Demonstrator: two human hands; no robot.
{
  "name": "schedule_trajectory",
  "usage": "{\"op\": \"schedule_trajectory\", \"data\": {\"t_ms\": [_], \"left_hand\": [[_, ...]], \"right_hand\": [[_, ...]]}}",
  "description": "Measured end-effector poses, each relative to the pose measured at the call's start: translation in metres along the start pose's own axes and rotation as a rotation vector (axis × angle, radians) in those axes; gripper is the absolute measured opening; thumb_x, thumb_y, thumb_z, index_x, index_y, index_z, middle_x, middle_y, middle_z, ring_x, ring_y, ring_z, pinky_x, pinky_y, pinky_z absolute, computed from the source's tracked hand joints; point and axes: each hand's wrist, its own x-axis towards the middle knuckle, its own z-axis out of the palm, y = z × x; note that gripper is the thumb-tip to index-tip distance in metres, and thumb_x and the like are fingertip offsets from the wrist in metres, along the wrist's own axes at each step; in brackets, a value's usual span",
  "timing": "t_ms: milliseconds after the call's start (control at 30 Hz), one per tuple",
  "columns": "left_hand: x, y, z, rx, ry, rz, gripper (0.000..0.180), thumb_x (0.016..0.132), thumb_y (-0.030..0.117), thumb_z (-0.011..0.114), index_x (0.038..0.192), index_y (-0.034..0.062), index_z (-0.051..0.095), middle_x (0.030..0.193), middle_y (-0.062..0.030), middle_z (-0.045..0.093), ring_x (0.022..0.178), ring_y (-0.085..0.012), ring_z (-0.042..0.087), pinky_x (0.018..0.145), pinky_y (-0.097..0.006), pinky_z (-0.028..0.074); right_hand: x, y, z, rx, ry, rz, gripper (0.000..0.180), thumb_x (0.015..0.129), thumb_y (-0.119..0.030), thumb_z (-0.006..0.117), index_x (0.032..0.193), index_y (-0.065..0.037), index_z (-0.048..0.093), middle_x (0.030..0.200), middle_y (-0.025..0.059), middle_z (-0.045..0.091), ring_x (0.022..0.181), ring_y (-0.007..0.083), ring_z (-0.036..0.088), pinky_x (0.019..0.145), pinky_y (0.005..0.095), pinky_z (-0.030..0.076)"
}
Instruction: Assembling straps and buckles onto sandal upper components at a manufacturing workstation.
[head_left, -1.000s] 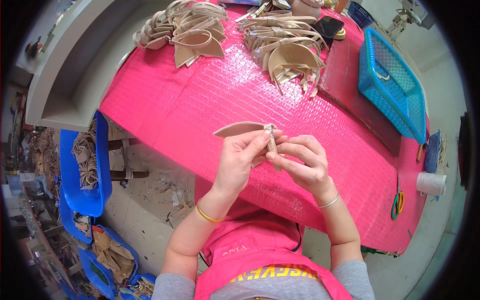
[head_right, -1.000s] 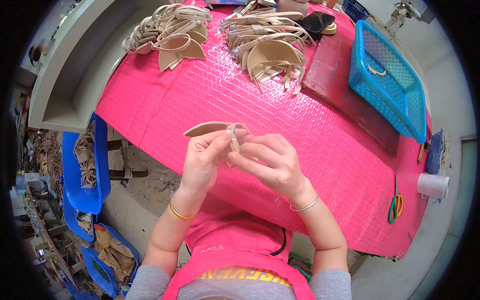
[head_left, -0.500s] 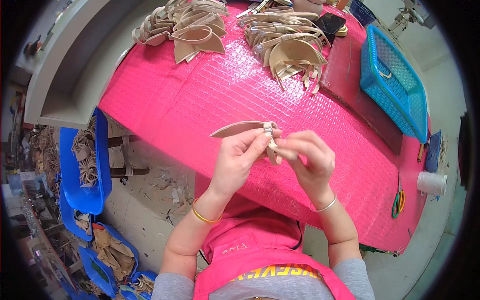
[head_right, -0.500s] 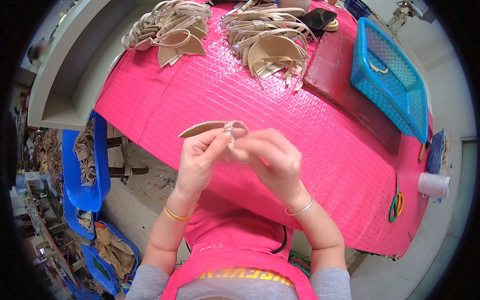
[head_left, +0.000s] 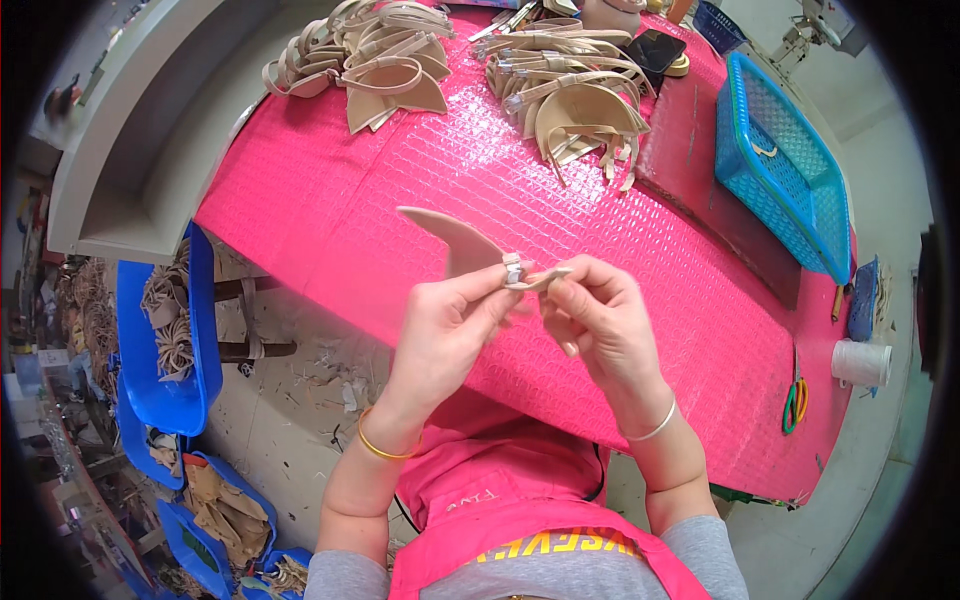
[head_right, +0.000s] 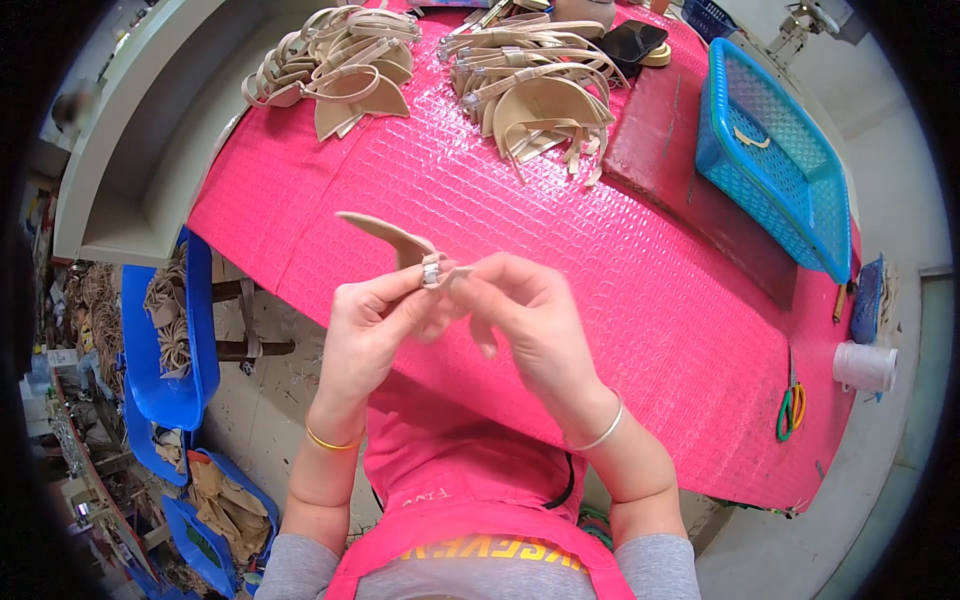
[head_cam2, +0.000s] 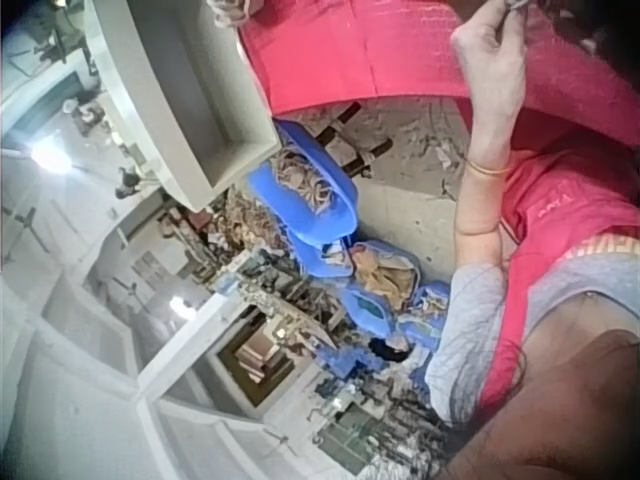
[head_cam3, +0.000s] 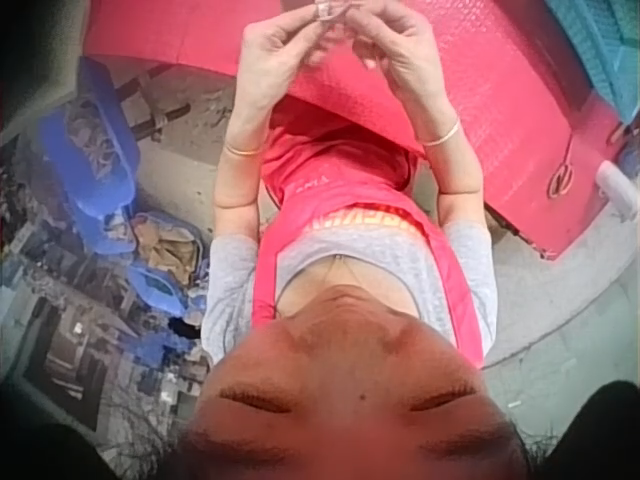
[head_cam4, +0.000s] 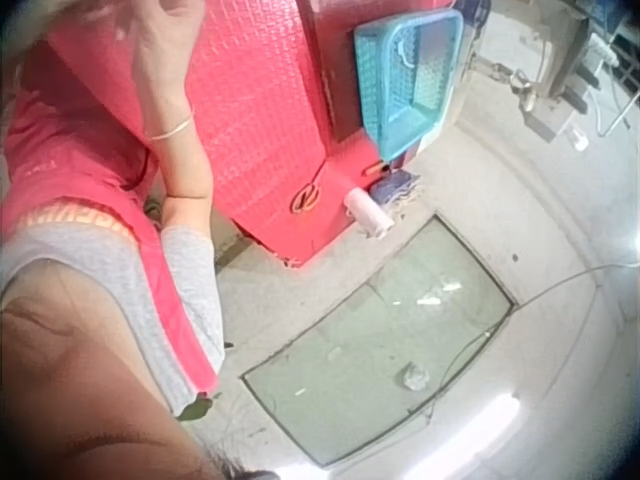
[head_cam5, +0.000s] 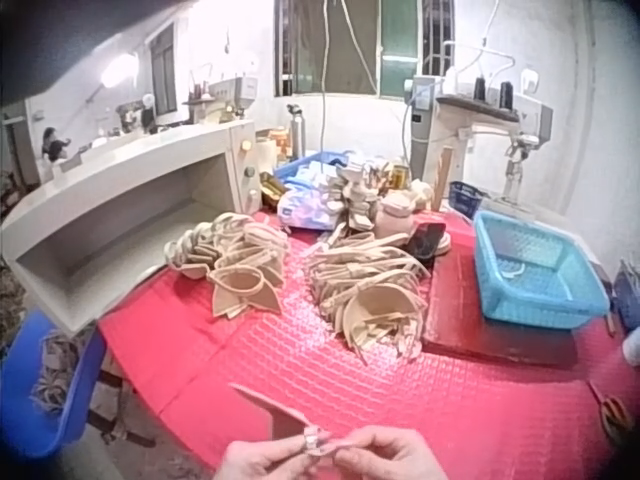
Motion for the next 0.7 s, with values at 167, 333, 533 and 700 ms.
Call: {"op": "schedule_trajectory", "data": {"t_ms": [167, 333, 533, 700], "left_hand": [[0.004, -0.014, -0.003, -0.041, 0.077, 0.058, 0.034, 0.078, -0.006, 0.052, 0.111, -0.0054, 0.048, 0.085, -0.0115, 0.062, 0.081, -0.0114, 0.057, 0.072, -0.023, 0.048], [0.009, -0.014, -0.007, 0.058, 0.044, 0.116, 0.036, 0.075, -0.006, 0.055, 0.111, 0.002, 0.053, 0.078, -0.0052, 0.062, 0.066, -0.0051, 0.053, 0.054, -0.017, 0.042], [0.012, -0.022, -0.007, 0.456, 0.1, 0.354, 0.015, 0.069, -0.005, 0.06, 0.084, -0.0029, 0.063, 0.071, -0.0065, 0.062, 0.062, -0.0066, 0.055, 0.053, -0.02, 0.044], [0.008, -0.024, -0.001, 0.659, 0.183, 0.53, 0.01, 0.069, -0.001, 0.061, 0.079, 0.0005, 0.06, 0.069, -0.0113, 0.06, 0.059, -0.0227, 0.059, 0.051, -0.028, 0.045]], "right_hand": [[0.002, 0.019, 0.008, 0.448, -0.022, 0.28, 0.014, 0.081, -0.012, 0.055, 0.07, -0.009, 0.046, 0.057, -0.0042, 0.043, 0.041, 0.002, 0.03, 0.036, 0.0162, 0.023], [0.004, 0.026, 0.004, 0.443, -0.028, 0.285, 0.018, 0.078, -0.013, 0.056, 0.067, -0.011, 0.042, 0.057, -0.0046, 0.04, 0.04, 0.0034, 0.028, 0.036, 0.0181, 0.02], [0.008, 0.025, 0.0, 0.45, -0.029, 0.314, 0.018, 0.078, -0.013, 0.056, 0.067, -0.012, 0.042, 0.056, -0.0047, 0.039, 0.04, 0.0038, 0.027, 0.036, 0.0188, 0.019], [0.013, 0.03, -0.009, 0.48, -0.156, 0.295, 0.016, 0.078, -0.012, 0.055, 0.068, -0.011, 0.042, 0.056, -0.0043, 0.039, 0.04, 0.0039, 0.028, 0.037, 0.019, 0.021]]}}
